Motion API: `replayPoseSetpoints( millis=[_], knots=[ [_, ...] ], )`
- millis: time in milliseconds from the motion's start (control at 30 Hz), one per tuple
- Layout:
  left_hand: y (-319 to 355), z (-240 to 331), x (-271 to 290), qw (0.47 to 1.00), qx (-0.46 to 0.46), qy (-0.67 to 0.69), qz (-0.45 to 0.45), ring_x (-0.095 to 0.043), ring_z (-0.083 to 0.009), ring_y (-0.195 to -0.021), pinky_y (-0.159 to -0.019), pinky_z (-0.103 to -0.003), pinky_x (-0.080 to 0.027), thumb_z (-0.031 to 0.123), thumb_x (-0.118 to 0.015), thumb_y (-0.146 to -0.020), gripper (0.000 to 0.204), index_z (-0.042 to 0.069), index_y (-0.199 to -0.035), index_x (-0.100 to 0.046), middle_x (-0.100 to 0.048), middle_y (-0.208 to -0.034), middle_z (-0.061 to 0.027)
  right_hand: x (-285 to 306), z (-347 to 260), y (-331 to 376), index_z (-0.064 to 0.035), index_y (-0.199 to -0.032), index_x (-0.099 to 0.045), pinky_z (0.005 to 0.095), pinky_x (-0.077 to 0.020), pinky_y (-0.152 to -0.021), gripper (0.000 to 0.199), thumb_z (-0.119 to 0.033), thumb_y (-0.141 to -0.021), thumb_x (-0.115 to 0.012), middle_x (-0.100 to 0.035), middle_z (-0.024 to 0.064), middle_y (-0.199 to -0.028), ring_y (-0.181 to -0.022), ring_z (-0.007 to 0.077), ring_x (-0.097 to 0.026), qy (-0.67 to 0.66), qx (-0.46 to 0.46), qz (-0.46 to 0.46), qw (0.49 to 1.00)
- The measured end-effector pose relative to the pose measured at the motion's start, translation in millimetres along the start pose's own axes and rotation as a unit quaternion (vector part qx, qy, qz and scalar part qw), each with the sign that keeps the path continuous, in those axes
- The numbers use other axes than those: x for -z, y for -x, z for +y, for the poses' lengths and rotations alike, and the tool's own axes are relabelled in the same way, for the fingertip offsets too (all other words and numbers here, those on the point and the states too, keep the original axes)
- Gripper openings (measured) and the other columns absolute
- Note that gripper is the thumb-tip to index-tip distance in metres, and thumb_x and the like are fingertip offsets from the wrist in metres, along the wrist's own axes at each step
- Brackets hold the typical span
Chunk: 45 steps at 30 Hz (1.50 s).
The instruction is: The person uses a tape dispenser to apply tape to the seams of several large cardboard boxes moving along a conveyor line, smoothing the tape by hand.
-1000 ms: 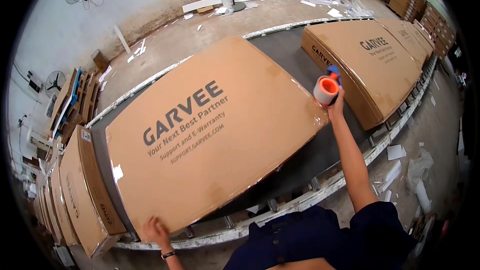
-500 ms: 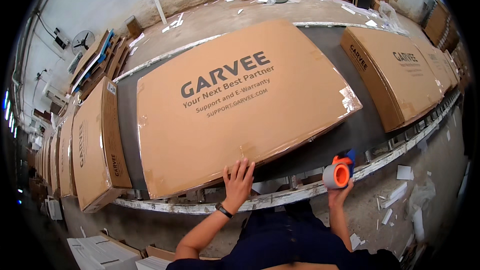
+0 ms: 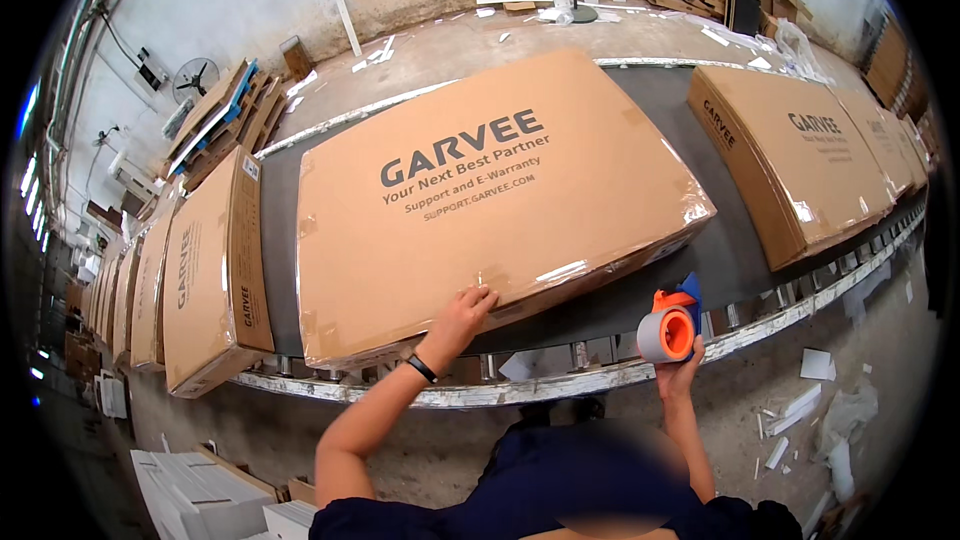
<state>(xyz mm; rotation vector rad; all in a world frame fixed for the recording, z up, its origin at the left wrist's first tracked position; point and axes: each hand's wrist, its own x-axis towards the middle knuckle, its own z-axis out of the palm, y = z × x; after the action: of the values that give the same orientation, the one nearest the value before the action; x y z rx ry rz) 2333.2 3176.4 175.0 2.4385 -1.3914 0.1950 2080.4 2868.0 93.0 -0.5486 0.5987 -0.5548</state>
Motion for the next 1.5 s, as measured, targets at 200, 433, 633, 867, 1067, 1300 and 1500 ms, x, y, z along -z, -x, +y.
replayPoseSetpoints(
  millis=[200, 433, 633, 867, 1067, 1300, 1500],
  knots=[
    [-11, 3, 1, 0.995, -0.052, -0.042, -0.071, -0.055, -0.0300, -0.095, -0.080, -0.035, -0.047, 0.004, -0.056, -0.073, 0.039, 0.006, -0.111, -0.051, -0.055, -0.101, -0.0117, 40, -17, 7, -0.0153, -0.124, -0.048, 0.0374, -0.0440, -0.090, 0.060, -0.058, -0.083, -0.043, -0.052, 0.0031, -0.123, -0.111, 0.0185, -0.050, -0.058, -0.029, 0.037, 0.997],
    [-61, 38, 27, 0.964, 0.047, -0.085, -0.249, -0.037, -0.0345, -0.124, -0.097, -0.064, -0.024, 0.043, -0.070, -0.070, 0.068, 0.018, -0.128, -0.046, -0.042, -0.131, -0.0134, 75, -74, -14, -0.0119, -0.125, -0.047, 0.0404, -0.0425, -0.093, 0.065, -0.060, -0.082, -0.043, -0.050, 0.0056, -0.124, -0.112, 0.0211, -0.050, -0.041, 0.003, 0.051, 0.998],
    [-216, 128, -81, 0.988, -0.073, -0.024, -0.131, -0.025, -0.0357, -0.131, -0.101, -0.062, -0.019, 0.043, -0.066, -0.072, 0.080, 0.012, -0.136, -0.031, -0.029, -0.141, -0.0171, 59, -199, -114, -0.0070, -0.121, -0.048, 0.0351, -0.0432, -0.093, 0.054, -0.050, -0.088, -0.045, -0.053, 0.0062, -0.119, -0.109, 0.0187, -0.053, 0.033, 0.205, 0.046, 0.977],
    [-242, 142, -122, 0.991, -0.081, -0.027, -0.107, -0.023, -0.0325, -0.133, -0.104, -0.058, -0.018, 0.039, -0.068, -0.071, 0.083, 0.011, -0.139, -0.028, -0.024, -0.145, -0.0153, 20, -241, -225, -0.0056, -0.106, -0.059, 0.0272, -0.0456, -0.078, 0.036, -0.036, -0.090, -0.047, -0.059, 0.0028, -0.097, -0.090, 0.0122, -0.055, 0.400, 0.121, -0.064, 0.906],
    [-254, 139, -118, 0.990, -0.077, -0.023, -0.120, -0.024, -0.0313, -0.133, -0.104, -0.057, -0.019, 0.038, -0.068, -0.072, 0.081, 0.011, -0.138, -0.031, -0.024, -0.145, -0.0143, -8, -241, -258, -0.0111, -0.100, -0.059, 0.0286, -0.0443, -0.077, 0.033, -0.039, -0.088, -0.047, -0.060, 0.0029, -0.098, -0.088, 0.0121, -0.053, 0.424, -0.126, -0.104, 0.891],
    [-250, 136, -118, 0.991, -0.062, -0.034, -0.117, -0.024, -0.0307, -0.133, -0.104, -0.057, -0.019, 0.037, -0.069, -0.071, 0.081, 0.011, -0.137, -0.031, -0.025, -0.145, -0.0141, -21, -180, -198, -0.0016, -0.130, -0.044, 0.0268, -0.0389, -0.091, 0.049, -0.029, -0.089, -0.053, -0.060, 0.0097, -0.111, -0.102, 0.0145, -0.053, 0.486, 0.134, -0.069, 0.861],
    [-245, 136, -109, 0.992, -0.076, 0.010, -0.100, -0.022, -0.0322, -0.134, -0.106, -0.056, -0.016, 0.035, -0.062, -0.075, 0.073, 0.009, -0.137, -0.032, -0.027, -0.143, -0.0157, -48, -91, -98, 0.0052, -0.129, -0.041, 0.0269, -0.0360, -0.094, 0.051, -0.027, -0.090, -0.049, -0.053, 0.0140, -0.118, -0.108, 0.0173, -0.048, 0.322, 0.154, 0.039, 0.933]
  ],
)
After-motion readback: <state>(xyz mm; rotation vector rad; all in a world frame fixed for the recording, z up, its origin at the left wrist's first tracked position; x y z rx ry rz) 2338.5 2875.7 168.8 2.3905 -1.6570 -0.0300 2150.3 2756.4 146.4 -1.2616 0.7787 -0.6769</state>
